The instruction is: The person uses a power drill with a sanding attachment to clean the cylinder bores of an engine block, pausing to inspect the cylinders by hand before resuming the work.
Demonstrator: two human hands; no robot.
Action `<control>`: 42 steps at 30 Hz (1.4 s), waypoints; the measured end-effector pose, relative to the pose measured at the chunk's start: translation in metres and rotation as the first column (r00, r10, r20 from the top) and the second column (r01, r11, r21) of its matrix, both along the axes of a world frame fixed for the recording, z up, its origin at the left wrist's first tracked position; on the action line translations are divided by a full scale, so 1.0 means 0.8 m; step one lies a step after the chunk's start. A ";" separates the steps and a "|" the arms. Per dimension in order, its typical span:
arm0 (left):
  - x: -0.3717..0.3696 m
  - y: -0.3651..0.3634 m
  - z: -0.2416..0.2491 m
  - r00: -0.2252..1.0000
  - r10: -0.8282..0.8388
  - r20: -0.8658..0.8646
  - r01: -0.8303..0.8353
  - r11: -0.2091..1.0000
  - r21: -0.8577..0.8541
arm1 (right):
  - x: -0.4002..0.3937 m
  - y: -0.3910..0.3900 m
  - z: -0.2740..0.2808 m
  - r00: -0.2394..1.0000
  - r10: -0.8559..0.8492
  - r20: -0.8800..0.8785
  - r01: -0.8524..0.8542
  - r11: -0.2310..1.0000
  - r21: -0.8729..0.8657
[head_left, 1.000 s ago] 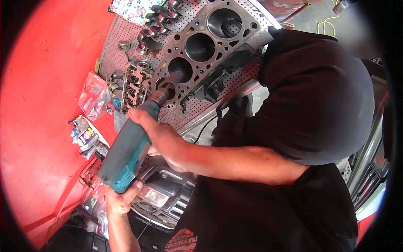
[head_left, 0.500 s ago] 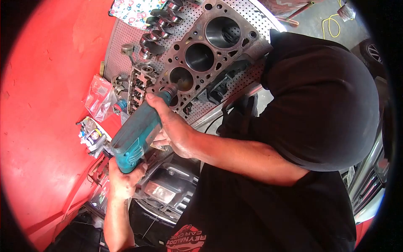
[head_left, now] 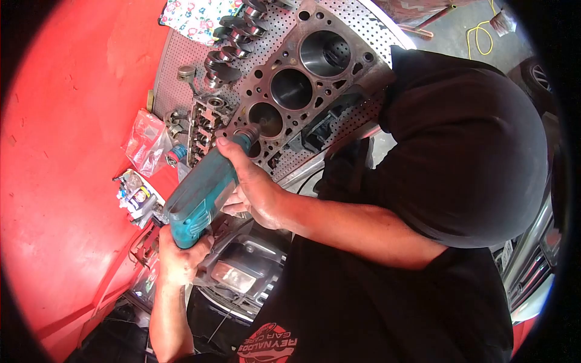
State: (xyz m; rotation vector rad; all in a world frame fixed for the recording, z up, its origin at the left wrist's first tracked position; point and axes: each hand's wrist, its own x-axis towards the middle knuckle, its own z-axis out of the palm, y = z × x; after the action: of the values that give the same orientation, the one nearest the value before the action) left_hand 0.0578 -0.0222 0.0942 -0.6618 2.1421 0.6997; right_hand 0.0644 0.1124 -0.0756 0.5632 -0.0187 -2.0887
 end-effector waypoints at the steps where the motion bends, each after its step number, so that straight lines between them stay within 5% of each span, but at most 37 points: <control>1: -0.001 -0.001 0.000 1.000 -0.008 0.002 0.008 1.000 0.010 | -0.001 0.002 0.001 1.000 0.003 -0.006 -0.003 1.000 -0.001; 5: 0.001 0.015 0.019 0.993 0.080 -0.089 -0.081 0.997 -0.013 | -0.005 0.012 0.016 0.999 0.038 -0.033 -0.041 0.996 -0.081; 8: -0.004 0.014 0.025 0.994 0.110 -0.005 -0.111 0.994 -0.026 | -0.003 0.008 0.015 0.998 0.016 -0.061 -0.025 0.990 -0.140; 17: -0.003 -0.001 -0.010 0.999 0.035 0.014 -0.036 0.999 0.027 | 0.001 0.004 0.005 0.997 -0.029 0.076 0.027 0.999 0.030; 23: 0.001 0.010 0.024 0.984 0.166 -0.056 -0.161 0.984 0.080 | 0.008 0.008 0.020 0.995 -0.022 -0.099 0.009 0.991 -0.132; 42: -0.002 -0.004 -0.050 0.999 0.029 -0.016 -0.027 0.997 0.066 | 0.019 0.001 -0.010 0.992 -0.125 -0.001 0.125 0.992 -0.008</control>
State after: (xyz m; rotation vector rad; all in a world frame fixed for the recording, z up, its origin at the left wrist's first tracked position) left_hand 0.0560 -0.0256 0.0543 -0.6539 2.1192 0.7902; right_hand 0.0794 0.1133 -0.0833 0.5675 -0.0631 -2.2103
